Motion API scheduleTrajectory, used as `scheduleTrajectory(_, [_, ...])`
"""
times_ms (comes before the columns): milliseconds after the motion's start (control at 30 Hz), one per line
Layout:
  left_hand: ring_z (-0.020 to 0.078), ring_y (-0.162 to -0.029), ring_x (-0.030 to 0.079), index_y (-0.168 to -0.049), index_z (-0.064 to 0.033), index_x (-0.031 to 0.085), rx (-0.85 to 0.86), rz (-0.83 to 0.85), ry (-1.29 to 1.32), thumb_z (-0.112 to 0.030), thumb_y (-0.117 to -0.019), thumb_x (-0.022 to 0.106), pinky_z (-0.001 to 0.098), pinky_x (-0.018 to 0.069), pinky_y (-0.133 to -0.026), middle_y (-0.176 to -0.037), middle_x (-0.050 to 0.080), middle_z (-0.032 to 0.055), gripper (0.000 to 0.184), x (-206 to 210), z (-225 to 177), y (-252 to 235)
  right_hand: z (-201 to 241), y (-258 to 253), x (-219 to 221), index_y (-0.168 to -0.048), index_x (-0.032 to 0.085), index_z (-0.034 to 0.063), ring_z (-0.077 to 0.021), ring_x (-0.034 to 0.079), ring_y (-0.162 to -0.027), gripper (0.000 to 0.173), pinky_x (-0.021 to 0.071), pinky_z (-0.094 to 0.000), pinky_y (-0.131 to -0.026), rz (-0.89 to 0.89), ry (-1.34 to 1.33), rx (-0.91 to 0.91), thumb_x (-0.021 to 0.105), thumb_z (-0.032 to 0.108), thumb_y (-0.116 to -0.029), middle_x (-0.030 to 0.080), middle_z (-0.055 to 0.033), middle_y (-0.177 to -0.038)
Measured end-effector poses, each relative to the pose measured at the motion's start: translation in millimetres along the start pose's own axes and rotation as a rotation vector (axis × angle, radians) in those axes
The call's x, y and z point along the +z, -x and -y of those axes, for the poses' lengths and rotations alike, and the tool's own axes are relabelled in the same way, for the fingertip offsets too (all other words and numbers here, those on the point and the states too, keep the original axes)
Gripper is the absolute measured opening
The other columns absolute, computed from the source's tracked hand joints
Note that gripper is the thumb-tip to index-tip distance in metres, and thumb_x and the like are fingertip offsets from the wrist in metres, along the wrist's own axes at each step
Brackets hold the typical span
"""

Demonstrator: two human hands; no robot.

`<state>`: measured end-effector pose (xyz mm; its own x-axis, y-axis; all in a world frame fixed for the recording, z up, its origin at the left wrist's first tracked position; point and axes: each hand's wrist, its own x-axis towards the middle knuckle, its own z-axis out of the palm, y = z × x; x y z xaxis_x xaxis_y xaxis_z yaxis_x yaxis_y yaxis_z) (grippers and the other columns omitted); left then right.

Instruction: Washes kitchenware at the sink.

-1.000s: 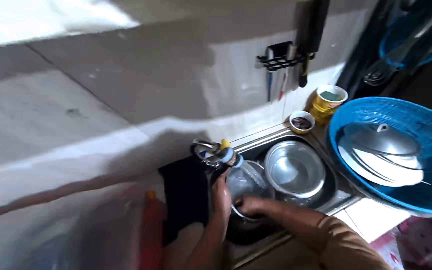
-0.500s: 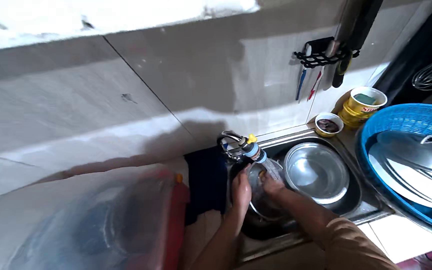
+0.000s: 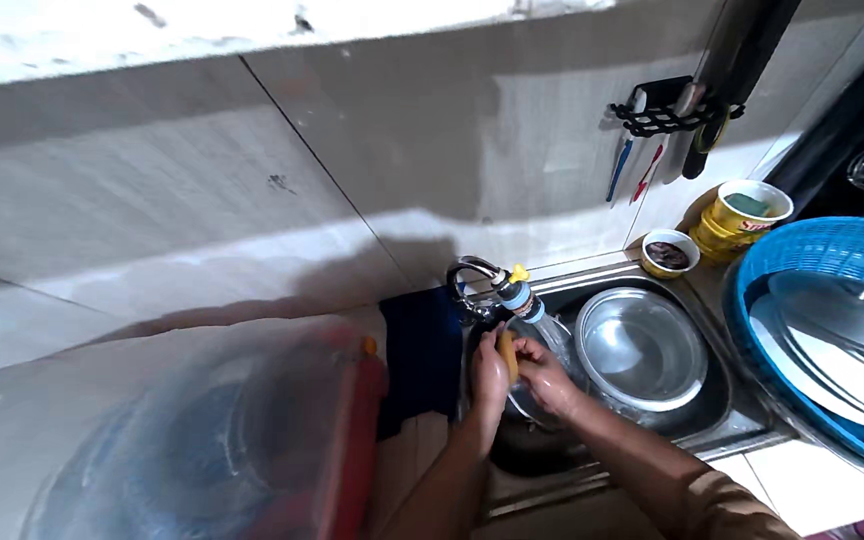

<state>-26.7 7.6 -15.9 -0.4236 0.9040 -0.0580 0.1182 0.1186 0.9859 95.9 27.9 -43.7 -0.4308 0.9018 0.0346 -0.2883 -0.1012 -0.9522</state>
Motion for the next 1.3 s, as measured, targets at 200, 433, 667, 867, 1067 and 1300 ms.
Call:
scheduleTrajectory(200, [0.0138,-0.141,0.048,-0.146,-0.0155,0.057,0.105,0.047,-0.247,-0.033,-0.1108,0.019,0.0388,0.0365,-0.120,-0.149,0.057,0.0026,0.055,3,-7,9,-37,-36,-34,-0.131,0.063,0.0270,-0.0212,0.058,-0.130,0.035,0.0494,-0.0541,-0.108,-0.078,1.416,-0.078,0.052,0.032,-0.0978,0.064,-0.0002,-0.137])
scheduleTrajectory(433, [0.0156,-0.136,0.054,-0.145,-0.0208,0.058,0.068,0.117,-0.365,-0.029,-0.1077,0.032,0.0425,0.0421,-0.115,-0.145,0.060,0.0025,0.046,3,-19,6,-97,-19,-73,-0.145,0.054,0.0097,-0.0498,0.046,-0.136,0.063,0.0287,-0.0761,-0.111,0.209,1.660,0.268,0.056,0.046,-0.0939,0.053,-0.0216,-0.149])
scheduleTrajectory(667, [0.0170,-0.130,0.059,-0.139,-0.0166,0.064,0.048,0.076,-0.351,-0.024,-0.1068,0.037,0.0418,0.0456,-0.111,-0.137,0.066,0.0051,0.043,7,-28,2,-6,20,-18,-0.130,0.063,-0.0042,-0.0474,0.055,-0.129,0.041,0.0410,-0.0691,-0.108,0.796,1.287,0.459,0.059,0.027,-0.1035,0.062,-0.0280,-0.134])
scheduleTrajectory(867, [0.0205,-0.127,0.060,-0.135,-0.0084,0.065,-0.032,-0.050,-0.200,-0.023,-0.1101,0.036,0.0422,0.0466,-0.110,-0.135,0.065,0.0121,0.041,3,-23,-7,24,21,-29,-0.134,0.064,0.0143,-0.0264,0.066,-0.115,0.077,0.0515,-0.0546,-0.101,0.206,0.425,0.703,0.050,0.077,-0.0914,0.069,-0.0115,-0.126])
scheduleTrajectory(1067, [0.0222,-0.130,0.058,-0.137,-0.0088,0.064,-0.041,-0.087,-0.206,-0.020,-0.1083,0.037,0.0445,0.0459,-0.111,-0.138,0.064,0.0119,0.041,20,-32,5,24,44,-50,-0.126,0.060,0.0204,-0.0215,0.068,-0.095,0.051,0.0583,-0.0503,-0.086,0.456,0.850,0.318,0.077,0.048,-0.0859,0.069,-0.0065,-0.110])
scheduleTrajectory(1300, [0.0258,-0.132,0.055,-0.138,-0.0072,0.062,-0.139,-0.037,-0.239,-0.028,-0.1110,0.035,0.0478,0.0438,-0.111,-0.140,0.061,0.0140,0.043,21,-56,1,22,60,-19,-0.120,0.055,0.0198,-0.0163,0.068,-0.085,0.045,0.0606,-0.0423,-0.076,0.166,0.744,0.138,0.075,0.012,-0.0802,0.068,-0.0019,-0.096])
